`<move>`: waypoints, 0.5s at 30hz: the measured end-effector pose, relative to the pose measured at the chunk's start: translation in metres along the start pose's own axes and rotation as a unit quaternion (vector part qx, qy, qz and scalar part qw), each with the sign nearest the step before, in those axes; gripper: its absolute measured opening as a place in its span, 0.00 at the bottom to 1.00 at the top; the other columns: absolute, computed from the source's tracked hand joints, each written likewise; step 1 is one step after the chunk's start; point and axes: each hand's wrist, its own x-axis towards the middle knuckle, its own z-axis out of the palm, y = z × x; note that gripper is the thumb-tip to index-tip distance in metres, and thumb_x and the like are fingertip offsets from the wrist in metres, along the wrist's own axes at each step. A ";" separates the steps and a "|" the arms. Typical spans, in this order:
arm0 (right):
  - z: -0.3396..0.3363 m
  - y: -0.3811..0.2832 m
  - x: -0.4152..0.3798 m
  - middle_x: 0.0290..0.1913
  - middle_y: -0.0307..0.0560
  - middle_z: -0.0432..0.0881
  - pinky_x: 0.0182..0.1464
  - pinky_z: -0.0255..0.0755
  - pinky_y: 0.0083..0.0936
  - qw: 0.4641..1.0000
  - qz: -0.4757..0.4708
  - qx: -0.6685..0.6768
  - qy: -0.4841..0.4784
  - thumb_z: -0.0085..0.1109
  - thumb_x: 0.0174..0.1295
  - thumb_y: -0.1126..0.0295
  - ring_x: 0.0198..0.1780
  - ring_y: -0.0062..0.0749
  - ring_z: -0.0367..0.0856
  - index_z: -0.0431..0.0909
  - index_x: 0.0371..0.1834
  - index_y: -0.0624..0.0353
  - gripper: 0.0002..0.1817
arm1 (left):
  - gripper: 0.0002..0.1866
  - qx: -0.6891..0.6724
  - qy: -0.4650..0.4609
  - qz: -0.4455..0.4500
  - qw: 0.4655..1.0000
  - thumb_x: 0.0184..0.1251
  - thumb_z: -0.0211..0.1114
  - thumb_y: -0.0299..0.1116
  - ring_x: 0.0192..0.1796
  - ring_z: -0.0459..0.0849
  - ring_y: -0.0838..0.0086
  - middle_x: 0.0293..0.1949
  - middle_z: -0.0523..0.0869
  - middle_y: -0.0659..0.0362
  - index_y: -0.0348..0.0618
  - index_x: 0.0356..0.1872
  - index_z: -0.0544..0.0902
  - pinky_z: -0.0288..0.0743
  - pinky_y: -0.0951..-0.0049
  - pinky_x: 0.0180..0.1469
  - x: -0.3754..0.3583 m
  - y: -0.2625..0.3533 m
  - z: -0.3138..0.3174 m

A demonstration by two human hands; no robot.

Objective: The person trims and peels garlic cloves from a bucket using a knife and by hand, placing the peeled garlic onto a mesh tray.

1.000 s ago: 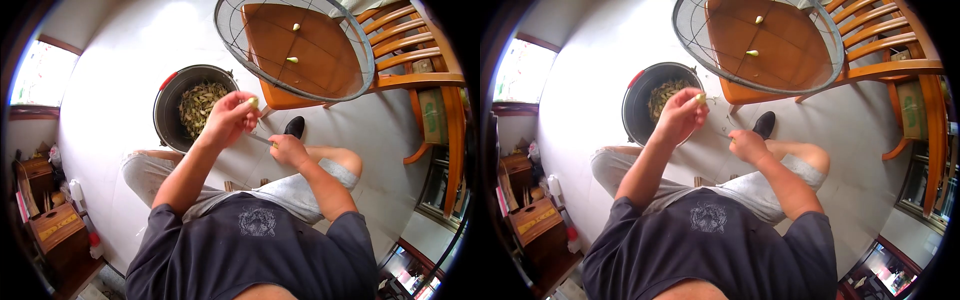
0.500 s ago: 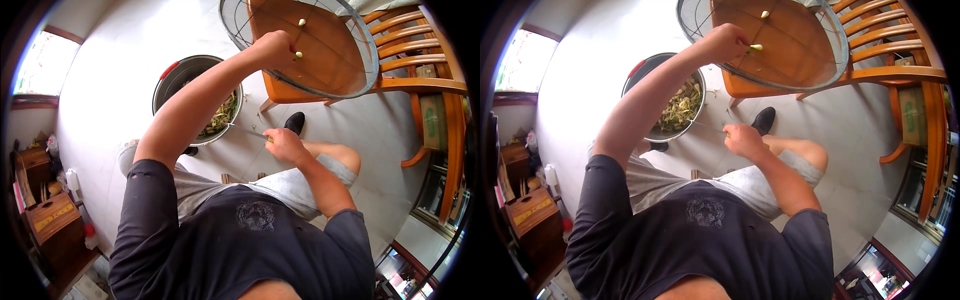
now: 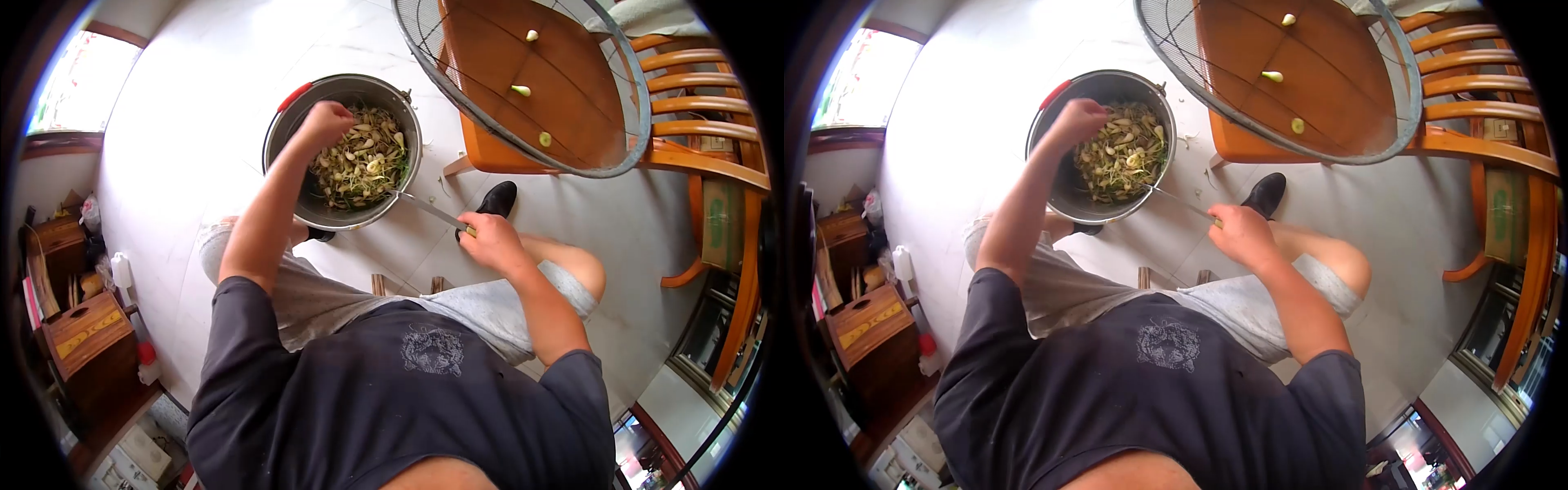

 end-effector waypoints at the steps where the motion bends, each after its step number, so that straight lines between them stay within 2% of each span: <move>1: 0.001 0.001 0.000 0.39 0.57 0.83 0.47 0.73 0.41 1.000 -0.007 0.004 0.005 0.54 0.54 0.66 0.43 0.51 0.80 0.81 0.44 0.58 0.16 | 0.10 -0.016 0.045 0.019 0.999 0.56 0.64 0.30 0.26 0.83 0.72 0.27 0.86 0.54 0.39 0.39 0.85 0.79 0.71 0.31 0.016 -0.024 0.018; 2: 0.003 0.001 0.001 0.39 0.57 0.83 0.47 0.74 0.41 1.000 -0.012 0.008 0.011 0.54 0.55 0.66 0.43 0.52 0.80 0.81 0.44 0.58 0.16 | 0.11 0.026 0.081 0.036 0.996 0.56 0.62 0.29 0.35 0.86 0.64 0.32 0.87 0.51 0.43 0.40 0.85 0.80 0.67 0.41 0.030 -0.041 0.031; 4: 0.000 -0.008 -0.001 0.38 0.57 0.83 0.47 0.74 0.40 1.000 -0.018 0.017 0.017 0.54 0.55 0.65 0.43 0.51 0.80 0.81 0.44 0.58 0.15 | 0.13 0.118 0.113 0.113 0.980 0.55 0.61 0.28 0.45 0.83 0.56 0.39 0.85 0.49 0.45 0.42 0.84 0.77 0.62 0.49 0.050 -0.058 0.053; 6: -0.002 -0.012 0.001 0.38 0.57 0.83 0.47 0.74 0.40 0.999 -0.027 0.024 0.020 0.55 0.55 0.65 0.43 0.51 0.80 0.81 0.44 0.58 0.15 | 0.13 0.191 0.129 0.140 0.963 0.53 0.59 0.26 0.49 0.80 0.53 0.44 0.81 0.49 0.45 0.41 0.83 0.75 0.58 0.52 0.057 -0.058 0.064; 8: -0.002 -0.014 0.003 0.37 0.56 0.82 0.47 0.74 0.40 0.999 -0.038 0.033 0.018 0.54 0.55 0.66 0.43 0.50 0.80 0.81 0.44 0.57 0.15 | 0.10 0.257 0.103 0.179 0.944 0.52 0.58 0.24 0.49 0.79 0.54 0.44 0.80 0.49 0.44 0.37 0.81 0.75 0.59 0.51 0.064 -0.055 0.070; 11: -0.003 -0.018 0.004 0.39 0.56 0.83 0.48 0.74 0.39 0.999 -0.030 0.037 0.007 0.54 0.55 0.66 0.44 0.50 0.80 0.81 0.45 0.56 0.15 | 0.10 0.347 0.056 0.175 0.920 0.52 0.64 0.29 0.51 0.79 0.56 0.45 0.80 0.51 0.43 0.37 0.82 0.75 0.61 0.53 0.071 -0.052 0.080; 13: -0.005 -0.020 0.004 0.41 0.55 0.83 0.49 0.73 0.39 0.999 -0.019 0.035 0.001 0.53 0.56 0.66 0.44 0.49 0.80 0.81 0.45 0.56 0.15 | 0.13 0.393 0.037 0.157 0.905 0.50 0.69 0.33 0.52 0.79 0.57 0.46 0.79 0.52 0.44 0.38 0.82 0.75 0.62 0.54 0.069 -0.048 0.082; 15: 0.000 -0.015 0.005 0.38 0.55 0.83 0.46 0.74 0.38 0.999 -0.039 0.026 0.022 0.55 0.55 0.66 0.41 0.49 0.81 0.81 0.44 0.56 0.15 | 0.14 0.377 0.045 0.167 0.910 0.51 0.68 0.30 0.52 0.78 0.57 0.46 0.80 0.52 0.43 0.40 0.79 0.76 0.61 0.52 0.069 -0.048 0.084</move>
